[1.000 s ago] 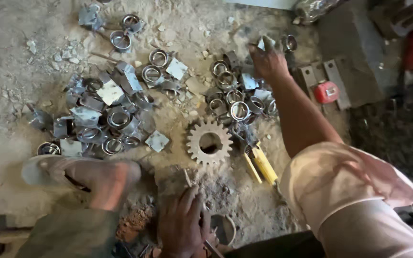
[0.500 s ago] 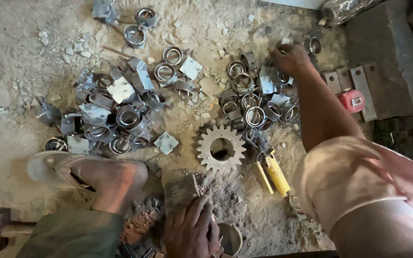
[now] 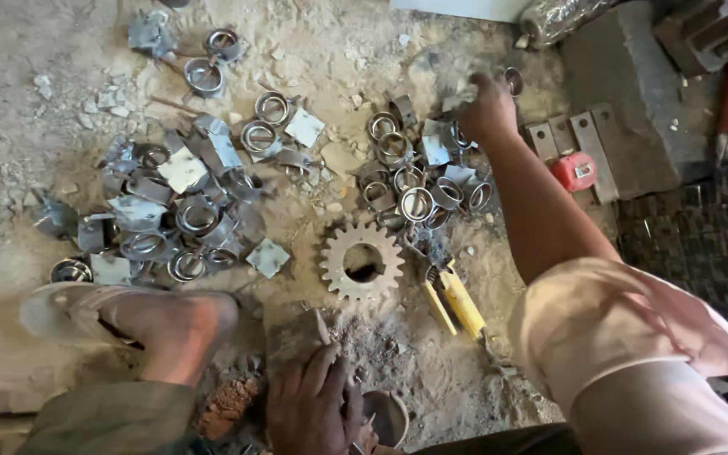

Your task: The person sits on the floor and repeatedly hammers small metal rings and square blocks using a hammer and a metal anvil. They pick up parts from a pile, place them on the anvil, strike them, and then move them to a separate pile.

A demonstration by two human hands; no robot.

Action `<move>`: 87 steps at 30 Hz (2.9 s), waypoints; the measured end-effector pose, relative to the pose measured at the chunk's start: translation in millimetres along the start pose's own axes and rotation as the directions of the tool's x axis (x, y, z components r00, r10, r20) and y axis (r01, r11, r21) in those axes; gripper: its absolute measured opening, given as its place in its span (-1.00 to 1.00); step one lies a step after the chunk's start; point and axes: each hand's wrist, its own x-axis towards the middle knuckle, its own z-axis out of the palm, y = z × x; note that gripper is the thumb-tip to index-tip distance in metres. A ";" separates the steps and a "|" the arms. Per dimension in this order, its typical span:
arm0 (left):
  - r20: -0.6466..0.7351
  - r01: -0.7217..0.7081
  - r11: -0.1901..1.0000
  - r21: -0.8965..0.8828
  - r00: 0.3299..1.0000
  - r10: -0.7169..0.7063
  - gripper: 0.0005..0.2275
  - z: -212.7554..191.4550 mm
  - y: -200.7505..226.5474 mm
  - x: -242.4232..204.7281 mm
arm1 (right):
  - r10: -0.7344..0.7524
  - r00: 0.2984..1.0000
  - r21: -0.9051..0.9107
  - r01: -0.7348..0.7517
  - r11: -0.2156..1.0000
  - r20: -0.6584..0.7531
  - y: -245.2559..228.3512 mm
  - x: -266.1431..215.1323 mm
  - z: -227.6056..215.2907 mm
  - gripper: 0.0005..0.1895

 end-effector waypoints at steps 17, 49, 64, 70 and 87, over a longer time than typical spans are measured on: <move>0.033 0.026 1.000 -0.004 0.999 -0.026 -0.71 0.6 -0.8 -4.8 | 0.395 0.902 0.427 -0.292 0.856 -0.173 -48.0 -6.3 -1.6 -0.52; -0.003 -0.024 1.000 0.000 1.000 0.024 -0.73 -3.6 -0.1 -3.2 | 0.016 0.943 0.070 -0.041 0.997 0.331 114.4 26.6 32.8 -0.64; 0.013 0.017 1.000 -0.014 1.000 -0.017 -0.75 -2.9 3.6 -4.5 | 0.037 0.935 0.294 0.074 0.953 -0.354 -46.4 -78.7 -72.9 -0.91; -0.048 -0.004 1.000 -0.009 0.999 0.003 -0.78 -5.4 5.0 -2.7 | -0.011 0.940 -0.367 0.144 0.919 0.342 -153.2 -80.9 -83.7 -0.70; -0.138 -0.039 0.999 -0.038 0.990 0.033 -0.80 -4.8 2.1 -2.3 | -0.200 0.978 0.395 0.206 0.895 -0.057 -250.1 -141.6 -14.2 -0.85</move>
